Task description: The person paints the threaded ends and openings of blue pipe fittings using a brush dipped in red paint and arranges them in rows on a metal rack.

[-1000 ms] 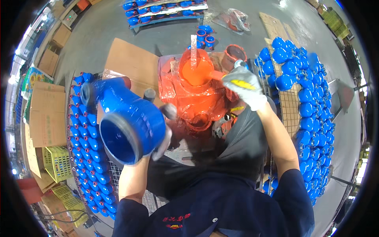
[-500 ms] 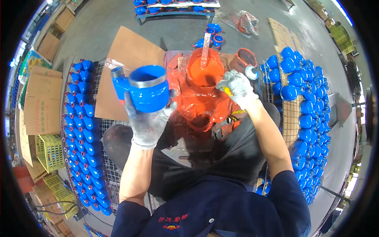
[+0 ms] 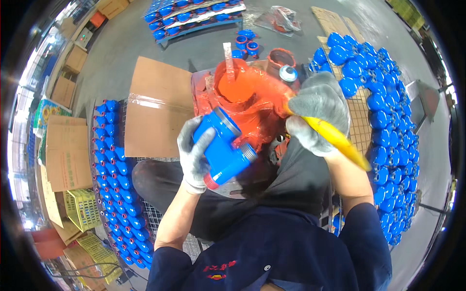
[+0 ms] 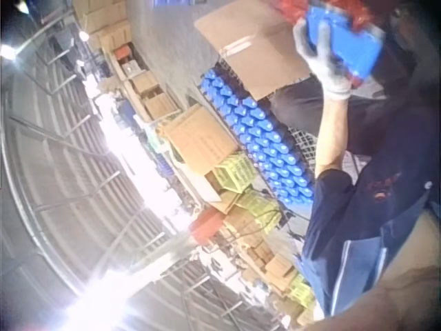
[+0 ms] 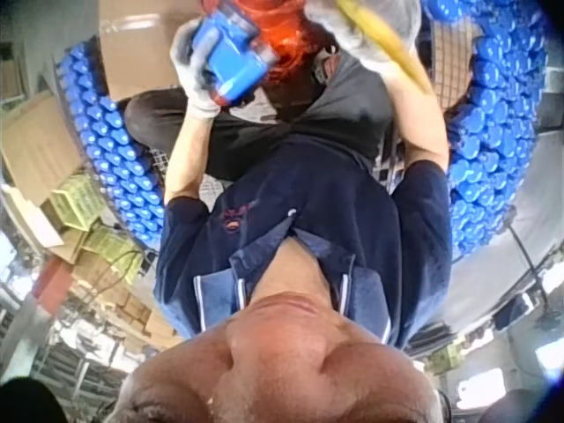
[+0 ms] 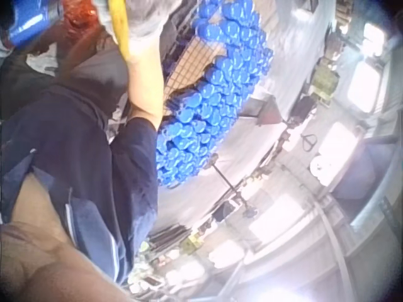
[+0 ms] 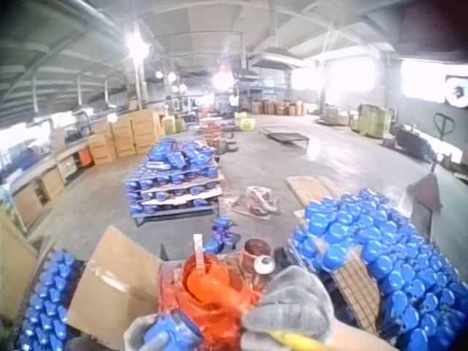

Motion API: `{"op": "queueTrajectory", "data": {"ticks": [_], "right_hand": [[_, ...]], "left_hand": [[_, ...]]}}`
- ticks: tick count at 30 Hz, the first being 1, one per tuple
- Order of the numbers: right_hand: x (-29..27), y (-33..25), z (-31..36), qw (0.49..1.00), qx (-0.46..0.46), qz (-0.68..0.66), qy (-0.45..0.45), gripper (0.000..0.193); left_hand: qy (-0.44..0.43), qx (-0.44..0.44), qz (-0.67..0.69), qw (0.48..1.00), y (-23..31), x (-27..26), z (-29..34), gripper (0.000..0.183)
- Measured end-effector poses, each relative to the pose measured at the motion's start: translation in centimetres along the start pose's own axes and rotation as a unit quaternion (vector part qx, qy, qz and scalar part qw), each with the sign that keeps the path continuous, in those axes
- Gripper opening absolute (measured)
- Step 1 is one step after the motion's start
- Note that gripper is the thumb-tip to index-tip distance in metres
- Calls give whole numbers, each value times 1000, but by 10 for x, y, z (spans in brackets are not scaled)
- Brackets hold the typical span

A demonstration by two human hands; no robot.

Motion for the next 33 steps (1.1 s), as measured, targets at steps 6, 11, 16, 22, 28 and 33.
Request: {"op": "queueTrajectory", "data": {"ticks": [6,11,16,22,28,33], "right_hand": [[13,20,-3,937,315,-137,-69,19],[18,-2,1,984,100,10,-147,28],[23,-27,3,984,-35,91,-151,41],[22,-4,18,927,316,-154,-130,16],[21,-29,14,976,111,-147,-114,26],[23,-35,25,978,59,-107,-171,31]], "left_hand": [[-76,190,11,979,55,2,3,57],[-83,235,-4,968,79,0,10,63],[-96,224,-5,970,80,1,7,65],[-68,114,27,991,67,1,5,65],[-63,-71,34,995,42,2,10,82],[-112,-444,303,836,5,24,40,70]]}}
Point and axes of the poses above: each hand's wrist, its own z-axis away from the middle knuckle, its own x-axis out of the palm, y = z × x, the point moved 8 cm from there along -z, towards the middle knuckle, and after that the axes turned 13 degrees about -z, right-handed, at the moved point
